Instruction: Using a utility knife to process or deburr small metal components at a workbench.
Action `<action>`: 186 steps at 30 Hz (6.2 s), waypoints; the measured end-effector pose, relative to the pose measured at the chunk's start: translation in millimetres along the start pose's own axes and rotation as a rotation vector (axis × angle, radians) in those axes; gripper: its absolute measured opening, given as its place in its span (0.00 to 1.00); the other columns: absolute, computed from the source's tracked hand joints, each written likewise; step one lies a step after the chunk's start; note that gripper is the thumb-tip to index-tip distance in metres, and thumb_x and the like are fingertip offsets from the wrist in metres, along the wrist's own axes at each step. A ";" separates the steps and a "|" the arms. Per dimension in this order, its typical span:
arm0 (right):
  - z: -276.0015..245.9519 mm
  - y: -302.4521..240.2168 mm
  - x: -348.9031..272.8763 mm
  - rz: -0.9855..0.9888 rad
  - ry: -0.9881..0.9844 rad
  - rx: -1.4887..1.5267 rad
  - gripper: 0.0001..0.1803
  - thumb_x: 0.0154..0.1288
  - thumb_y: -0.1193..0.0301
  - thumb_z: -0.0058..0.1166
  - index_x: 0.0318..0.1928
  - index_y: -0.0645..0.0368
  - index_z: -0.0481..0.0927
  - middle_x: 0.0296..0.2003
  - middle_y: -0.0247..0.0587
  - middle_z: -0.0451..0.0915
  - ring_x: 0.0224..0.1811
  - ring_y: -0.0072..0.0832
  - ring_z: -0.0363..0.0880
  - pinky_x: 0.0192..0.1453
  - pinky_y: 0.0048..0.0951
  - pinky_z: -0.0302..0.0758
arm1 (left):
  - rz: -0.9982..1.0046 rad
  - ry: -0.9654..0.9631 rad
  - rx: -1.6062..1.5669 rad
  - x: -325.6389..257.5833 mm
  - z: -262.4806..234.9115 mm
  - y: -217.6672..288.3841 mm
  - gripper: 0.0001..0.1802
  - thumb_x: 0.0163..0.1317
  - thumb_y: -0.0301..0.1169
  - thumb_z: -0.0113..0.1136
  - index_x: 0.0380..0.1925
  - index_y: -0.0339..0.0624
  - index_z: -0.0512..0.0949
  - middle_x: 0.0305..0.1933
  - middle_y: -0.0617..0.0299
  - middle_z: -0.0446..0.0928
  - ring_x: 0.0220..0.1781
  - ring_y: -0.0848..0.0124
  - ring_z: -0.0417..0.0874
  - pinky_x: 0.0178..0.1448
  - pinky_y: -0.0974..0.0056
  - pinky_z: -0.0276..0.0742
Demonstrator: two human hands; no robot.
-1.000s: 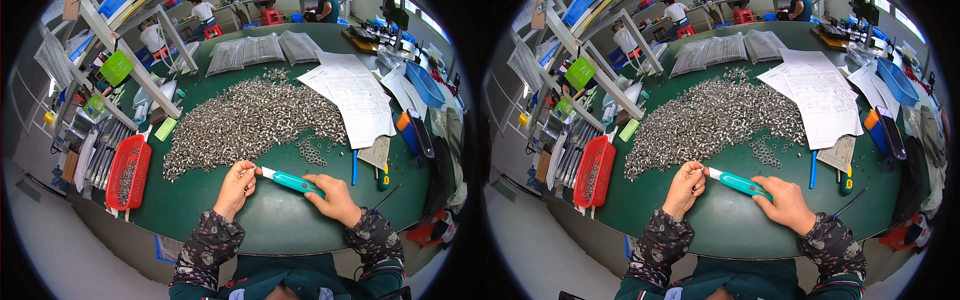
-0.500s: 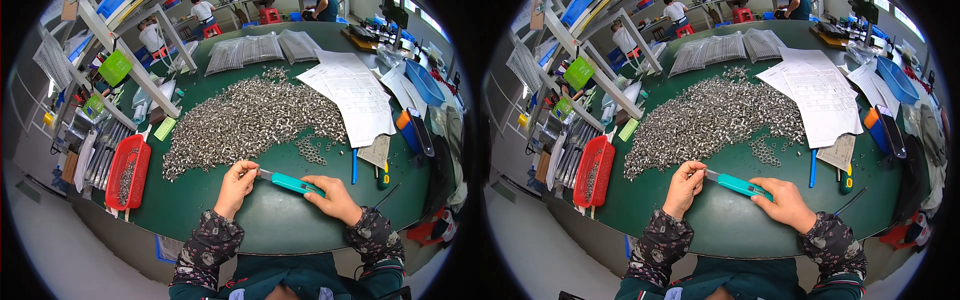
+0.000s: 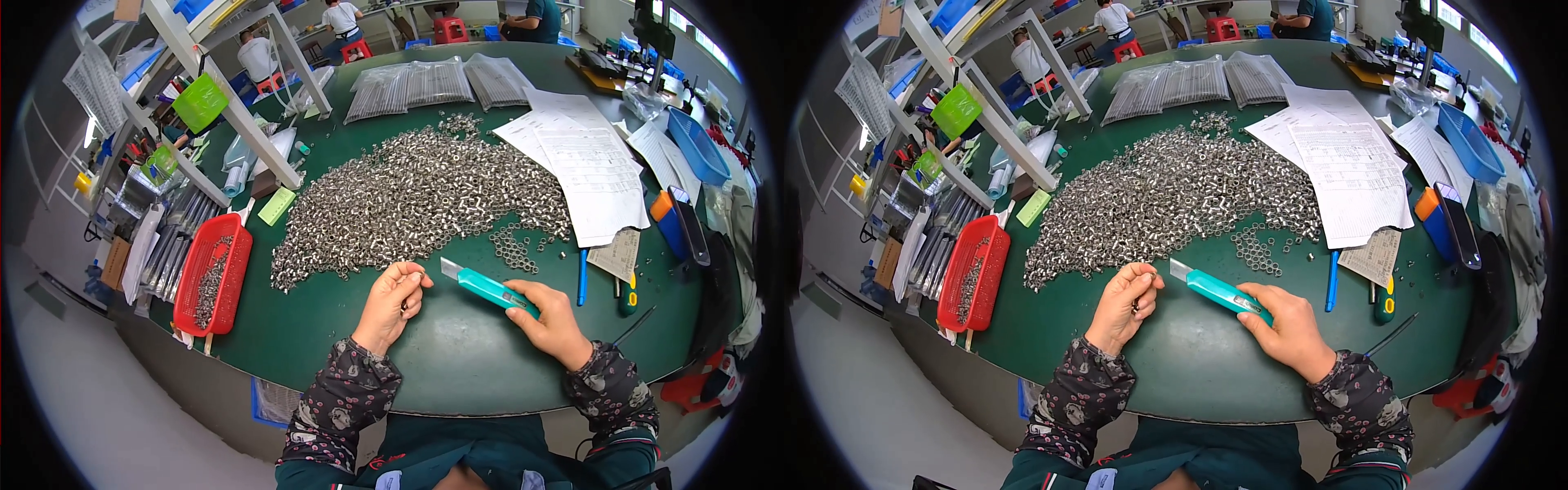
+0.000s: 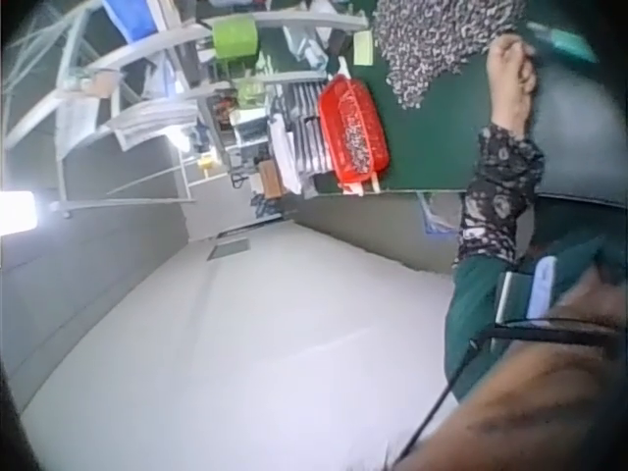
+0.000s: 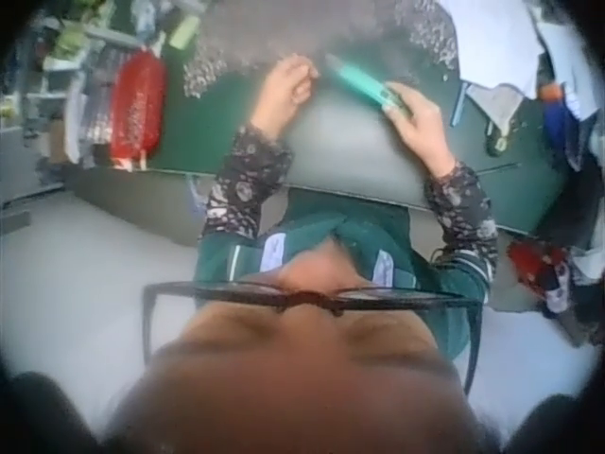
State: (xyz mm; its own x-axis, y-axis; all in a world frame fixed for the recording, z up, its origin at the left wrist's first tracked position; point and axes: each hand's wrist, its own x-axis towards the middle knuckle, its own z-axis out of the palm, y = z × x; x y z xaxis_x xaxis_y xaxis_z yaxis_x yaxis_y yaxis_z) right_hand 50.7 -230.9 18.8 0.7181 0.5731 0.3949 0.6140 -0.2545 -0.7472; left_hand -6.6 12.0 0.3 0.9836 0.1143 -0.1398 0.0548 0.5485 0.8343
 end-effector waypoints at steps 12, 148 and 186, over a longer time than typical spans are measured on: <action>-1.5 -3.5 1.1 0.102 -0.198 0.081 0.17 0.52 0.68 0.53 0.43 0.60 0.74 0.36 0.50 0.76 0.38 0.44 0.75 0.41 0.36 0.71 | -0.001 -0.008 -0.080 1.6 -2.5 -2.9 0.07 0.62 0.28 0.47 0.37 0.39 0.71 0.30 0.63 0.72 0.18 0.84 0.60 0.16 0.80 0.55; -11.3 16.4 6.4 0.225 0.413 0.560 0.17 0.57 0.75 0.52 0.47 0.67 0.70 0.34 0.32 0.75 0.35 0.13 0.70 0.38 0.16 0.69 | 0.628 -0.327 1.515 46.3 105.0 -27.7 0.09 0.46 0.23 0.58 0.30 0.41 0.73 0.34 0.58 0.69 0.42 0.60 0.72 0.42 0.59 0.71; 0.2 5.4 2.2 0.179 -0.062 0.269 0.20 0.51 0.68 0.57 0.46 0.60 0.72 0.33 0.45 0.78 0.30 0.30 0.76 0.34 0.27 0.70 | 0.111 0.006 0.026 14.2 21.8 0.1 0.07 0.60 0.26 0.50 0.39 0.42 0.68 0.32 0.65 0.71 0.24 0.81 0.67 0.23 0.77 0.64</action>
State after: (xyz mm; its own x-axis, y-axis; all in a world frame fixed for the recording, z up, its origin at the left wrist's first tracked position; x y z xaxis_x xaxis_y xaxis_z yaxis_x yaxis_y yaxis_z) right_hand 55.5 -230.8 15.5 0.7805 0.5863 0.2171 0.3653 -0.1459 -0.9194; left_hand 11.1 -4.3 10.0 0.9828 0.1780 -0.0488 -0.0499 0.5110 0.8582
